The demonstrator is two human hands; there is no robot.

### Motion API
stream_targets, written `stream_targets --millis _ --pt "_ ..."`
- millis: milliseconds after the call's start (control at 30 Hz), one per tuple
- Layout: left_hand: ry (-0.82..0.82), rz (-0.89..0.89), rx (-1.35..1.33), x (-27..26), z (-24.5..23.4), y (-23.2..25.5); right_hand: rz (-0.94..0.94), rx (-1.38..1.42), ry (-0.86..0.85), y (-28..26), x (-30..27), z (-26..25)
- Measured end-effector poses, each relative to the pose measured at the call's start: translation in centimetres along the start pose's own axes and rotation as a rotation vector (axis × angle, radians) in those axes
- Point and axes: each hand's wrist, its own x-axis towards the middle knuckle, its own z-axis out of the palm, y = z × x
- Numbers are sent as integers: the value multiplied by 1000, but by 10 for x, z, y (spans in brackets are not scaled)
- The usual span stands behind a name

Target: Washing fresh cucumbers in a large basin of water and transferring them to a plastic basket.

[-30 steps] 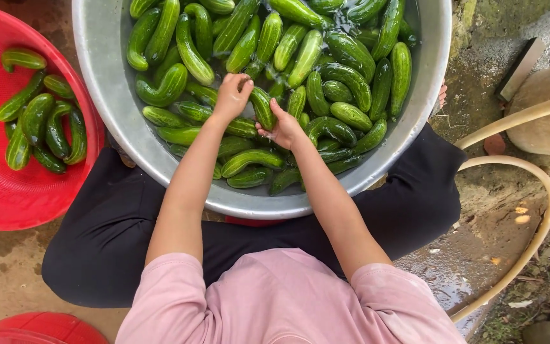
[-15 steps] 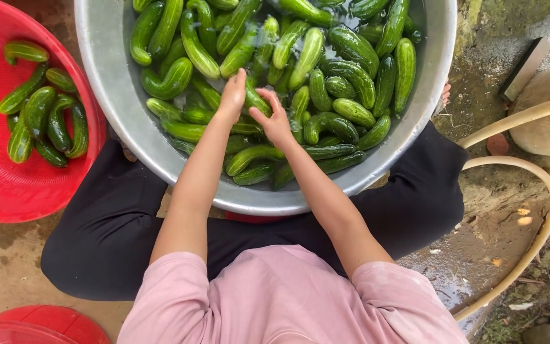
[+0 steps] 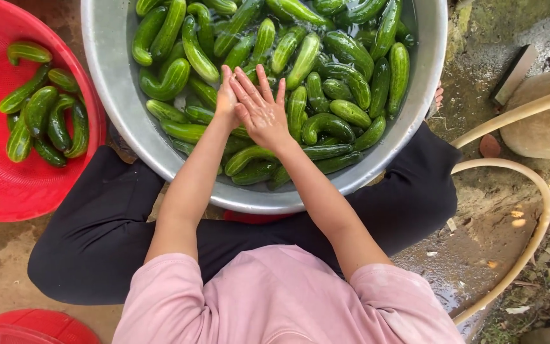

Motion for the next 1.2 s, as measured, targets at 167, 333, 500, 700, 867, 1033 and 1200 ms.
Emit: stream_targets --millis 167,333,500,700,867,1033,1200 --pt "-217 241 196 19 0 -24 202 275 -31 22 12 -18" --pt "-331 179 -22 35 -4 -51 198 395 -17 53 7 -15" --pt "-492 -43 -135 36 -13 -48 713 802 -251 92 -8 30" --pt "-384 40 -109 71 -39 -55 1163 1484 -136 110 -34 78" --pt "-83 235 207 120 -47 -109 977 1084 -353 84 -44 97" --pt "52 186 902 134 -36 -123 732 722 -504 81 -62 112" --pt "-154 34 1733 156 -39 -131 529 667 -186 59 -62 84"
